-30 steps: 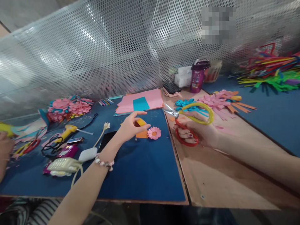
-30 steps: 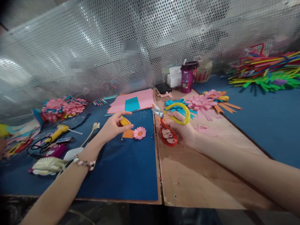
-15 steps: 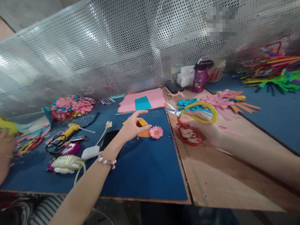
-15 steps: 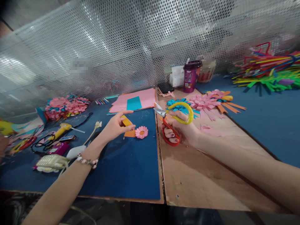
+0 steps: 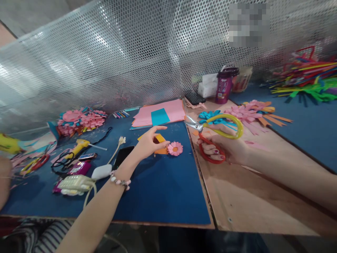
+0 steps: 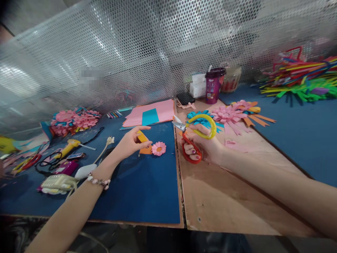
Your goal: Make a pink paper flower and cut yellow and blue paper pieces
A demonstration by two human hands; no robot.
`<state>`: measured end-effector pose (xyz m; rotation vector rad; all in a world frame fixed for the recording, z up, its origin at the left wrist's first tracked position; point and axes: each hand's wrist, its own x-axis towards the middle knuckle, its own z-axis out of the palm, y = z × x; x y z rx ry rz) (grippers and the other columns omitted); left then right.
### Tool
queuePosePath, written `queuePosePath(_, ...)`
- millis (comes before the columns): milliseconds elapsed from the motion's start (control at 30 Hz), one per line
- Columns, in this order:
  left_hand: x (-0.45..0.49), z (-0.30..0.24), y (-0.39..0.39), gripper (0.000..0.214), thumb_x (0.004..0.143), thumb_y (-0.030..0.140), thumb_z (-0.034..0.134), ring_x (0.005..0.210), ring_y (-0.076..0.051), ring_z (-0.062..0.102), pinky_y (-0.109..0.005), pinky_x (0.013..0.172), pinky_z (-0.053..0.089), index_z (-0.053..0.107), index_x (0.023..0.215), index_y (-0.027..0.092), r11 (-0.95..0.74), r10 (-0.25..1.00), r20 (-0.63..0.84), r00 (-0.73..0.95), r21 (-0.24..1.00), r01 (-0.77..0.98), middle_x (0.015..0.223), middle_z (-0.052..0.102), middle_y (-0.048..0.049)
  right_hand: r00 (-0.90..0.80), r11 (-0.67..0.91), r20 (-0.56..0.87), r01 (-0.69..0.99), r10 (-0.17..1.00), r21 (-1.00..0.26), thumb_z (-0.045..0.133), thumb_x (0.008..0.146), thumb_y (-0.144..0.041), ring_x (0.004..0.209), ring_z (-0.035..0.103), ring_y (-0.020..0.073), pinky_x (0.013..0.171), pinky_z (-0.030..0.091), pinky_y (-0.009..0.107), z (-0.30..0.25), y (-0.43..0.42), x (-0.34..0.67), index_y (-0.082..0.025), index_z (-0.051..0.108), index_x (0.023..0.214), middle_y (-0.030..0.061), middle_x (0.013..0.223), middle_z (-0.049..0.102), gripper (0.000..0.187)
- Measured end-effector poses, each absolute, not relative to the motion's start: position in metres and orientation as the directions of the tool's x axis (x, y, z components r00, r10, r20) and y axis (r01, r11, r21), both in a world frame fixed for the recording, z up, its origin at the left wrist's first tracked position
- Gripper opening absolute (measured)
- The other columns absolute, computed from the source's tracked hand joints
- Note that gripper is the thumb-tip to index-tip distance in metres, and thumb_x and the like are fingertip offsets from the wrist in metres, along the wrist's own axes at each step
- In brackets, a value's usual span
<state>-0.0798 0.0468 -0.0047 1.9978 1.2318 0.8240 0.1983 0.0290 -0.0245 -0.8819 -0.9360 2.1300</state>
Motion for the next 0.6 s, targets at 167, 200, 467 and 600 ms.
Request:
queuePosePath(167,-0.0792,-0.0043,0.0475,0.045,0.075,0.037,0.067,0.066,-0.013,0.056,-0.027,0.063,0.045,0.056,0.115,0.021,-0.401,0.904,0.222,0.364,0.732,0.551,0.076,0.059,0.0005,-0.568,-0.544,-0.319,-0.281,0.758,-0.791,0.051,0.079,-0.033,0.047,0.024,0.0064,0.035,0.023,0.015,-0.0245,0.0285,0.1988,-0.014,0.051,0.081,-0.0040,0.059,0.029,0.019)
queuePosePath(200,-0.0790,-0.0039,0.0475,0.044,0.075,0.038,0.066,0.067,-0.013,0.056,-0.028,0.064,0.045,0.057,0.114,0.021,-0.405,0.904,0.227,0.361,0.724,0.559,0.078,0.059,0.0001,-0.571,-0.545,-0.317,-0.284,0.757,-0.789,0.051,0.078,-0.032,0.047,0.025,0.0064,0.036,0.023,0.015,-0.0242,0.0281,0.1987,-0.014,0.051,0.081,-0.0039,0.059,0.029,0.018)
queuePosePath(467,-0.0769,-0.0062,0.0507,0.051,0.074,0.038,0.069,0.082,-0.018,0.065,-0.034,0.076,0.050,0.047,0.115,0.019,-0.291,0.936,0.161,0.313,0.853,0.432,0.100,0.067,-0.0079,-0.598,-0.553,-0.290,-0.318,0.747,-0.770,0.053,0.075,-0.026,0.048,0.027,0.0063,0.037,0.026,0.014,-0.0283,0.0296,0.2007,-0.013,0.053,0.079,-0.0030,0.060,0.032,0.013)
queuePosePath(600,-0.0773,-0.0105,0.0542,0.058,0.064,0.030,0.078,0.083,-0.019,0.067,-0.036,0.076,0.051,0.040,0.107,0.020,-0.220,0.954,0.142,0.264,0.929,0.296,0.101,0.067,-0.0102,-0.613,-0.568,-0.289,-0.325,0.735,-0.756,0.053,0.077,-0.026,0.048,0.029,0.0065,0.037,0.028,0.014,-0.0322,0.0318,0.2035,-0.013,0.055,0.081,-0.0024,0.060,0.034,0.013)
